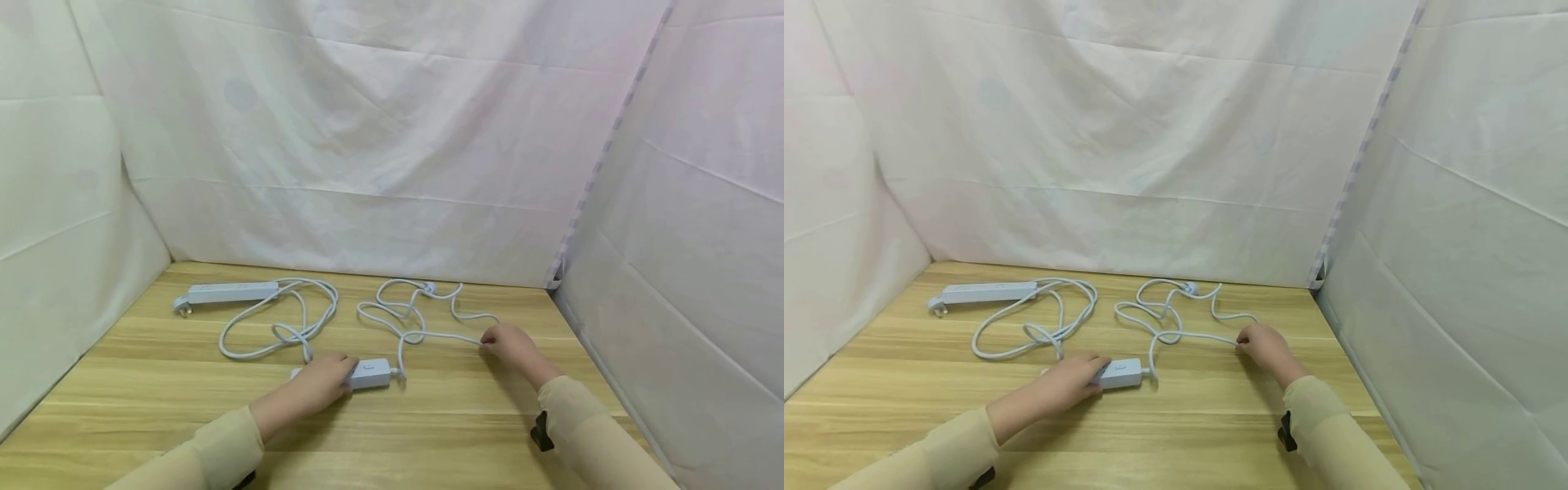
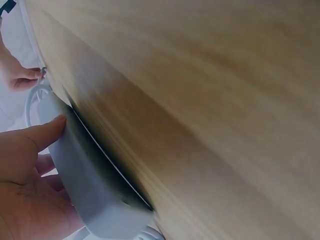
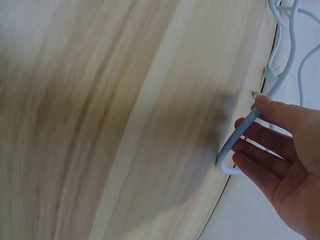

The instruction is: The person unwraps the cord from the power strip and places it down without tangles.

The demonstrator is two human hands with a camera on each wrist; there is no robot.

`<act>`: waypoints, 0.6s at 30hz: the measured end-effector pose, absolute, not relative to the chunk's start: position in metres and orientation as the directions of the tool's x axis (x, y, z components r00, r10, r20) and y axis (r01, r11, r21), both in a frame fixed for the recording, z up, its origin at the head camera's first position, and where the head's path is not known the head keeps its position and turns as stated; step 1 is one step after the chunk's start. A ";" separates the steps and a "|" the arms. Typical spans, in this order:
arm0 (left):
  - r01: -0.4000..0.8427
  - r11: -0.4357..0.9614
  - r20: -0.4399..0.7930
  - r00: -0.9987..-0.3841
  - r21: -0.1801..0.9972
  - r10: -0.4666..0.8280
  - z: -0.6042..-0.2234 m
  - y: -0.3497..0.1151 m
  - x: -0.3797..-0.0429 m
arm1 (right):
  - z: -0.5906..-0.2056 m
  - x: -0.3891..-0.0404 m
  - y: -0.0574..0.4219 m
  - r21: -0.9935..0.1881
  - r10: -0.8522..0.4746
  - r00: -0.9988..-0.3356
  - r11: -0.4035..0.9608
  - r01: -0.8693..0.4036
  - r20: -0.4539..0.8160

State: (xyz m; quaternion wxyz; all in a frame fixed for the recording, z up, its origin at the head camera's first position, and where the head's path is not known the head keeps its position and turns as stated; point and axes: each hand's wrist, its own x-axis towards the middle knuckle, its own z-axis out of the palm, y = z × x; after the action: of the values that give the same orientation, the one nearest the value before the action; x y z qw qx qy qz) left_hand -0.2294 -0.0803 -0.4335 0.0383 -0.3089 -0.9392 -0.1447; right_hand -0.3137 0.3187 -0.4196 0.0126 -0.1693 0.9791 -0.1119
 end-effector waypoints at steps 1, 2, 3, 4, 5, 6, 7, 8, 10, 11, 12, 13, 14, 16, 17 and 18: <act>0.593 0.765 0.167 -0.805 0.251 0.570 -0.433 -0.080 -0.230 | -0.420 -0.314 0.322 -0.222 -0.332 -0.943 0.919 -0.325 0.010; 0.596 0.764 0.172 -0.803 0.248 0.570 -0.433 -0.080 -0.230 | -0.419 -0.314 0.325 -0.222 -0.326 -0.945 0.921 -0.319 0.006; 0.597 0.761 0.179 -0.802 0.252 0.570 -0.433 -0.080 -0.230 | -0.419 -0.314 0.328 -0.217 -0.328 -0.945 0.922 -0.321 0.005; 0.599 0.760 0.187 -0.801 0.251 0.569 -0.432 -0.081 -0.230 | -0.419 -0.314 0.331 -0.220 -0.314 -0.949 0.926 -0.307 0.001; 0.602 0.758 0.196 -0.799 0.252 0.569 -0.432 -0.081 -0.231 | -0.419 -0.315 0.333 -0.222 -0.307 -0.952 0.928 -0.299 -0.002; 0.605 0.755 0.204 -0.797 0.254 0.569 -0.431 -0.081 -0.231 | -0.419 -0.315 0.337 -0.221 -0.299 -0.954 0.931 -0.290 -0.004; 0.608 0.753 0.212 -0.794 0.251 0.570 -0.431 -0.081 -0.232 | -0.420 -0.316 0.340 -0.222 -0.293 -0.956 0.932 -0.285 -0.003; 0.610 0.752 0.218 -0.792 0.248 0.570 -0.430 -0.082 -0.232 | -0.420 -0.316 0.343 -0.223 -0.287 -0.958 0.934 -0.279 -0.003; 0.608 0.753 0.229 -0.794 0.252 0.564 -0.430 -0.082 -0.232 | -0.421 -0.317 0.348 -0.223 -0.274 -0.962 0.938 -0.266 -0.005; 0.606 0.753 0.234 -0.794 0.256 0.560 -0.429 -0.082 -0.232 | -0.421 -0.317 0.351 -0.224 -0.270 -0.963 0.939 -0.262 -0.006; 0.603 0.754 0.239 -0.797 0.260 0.555 -0.429 -0.082 -0.232 | -0.421 -0.317 0.353 -0.224 -0.263 -0.965 0.941 -0.255 -0.008; 0.600 0.756 0.243 -0.799 0.262 0.550 -0.428 -0.083 -0.232 | -0.421 -0.317 0.355 -0.222 -0.256 -0.967 0.943 -0.248 -0.010; 0.597 0.756 0.248 -0.801 0.268 0.545 -0.428 -0.083 -0.232 | -0.421 -0.317 0.357 -0.219 -0.246 -0.969 0.946 -0.237 -0.013; 0.589 0.759 0.250 -0.807 0.279 0.535 -0.426 -0.083 -0.233 | -0.420 -0.318 0.360 -0.226 -0.228 -0.974 0.950 -0.218 -0.018; 0.582 0.761 0.247 -0.812 0.286 0.529 -0.425 -0.083 -0.233 | -0.420 -0.318 0.362 -0.229 -0.217 -0.976 0.951 -0.207 -0.022; 0.576 0.762 0.243 -0.817 0.298 0.523 -0.424 -0.083 -0.233 | -0.419 -0.318 0.364 -0.227 -0.217 -0.976 0.952 -0.207 -0.019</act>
State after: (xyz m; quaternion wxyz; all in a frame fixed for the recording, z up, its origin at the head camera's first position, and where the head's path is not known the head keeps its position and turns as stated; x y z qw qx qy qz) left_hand -0.2335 -0.0828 -0.4239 0.0725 -0.2934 -0.9357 -0.1820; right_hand -0.3179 0.3637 -0.4189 0.0220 -0.1073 0.9876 -0.1126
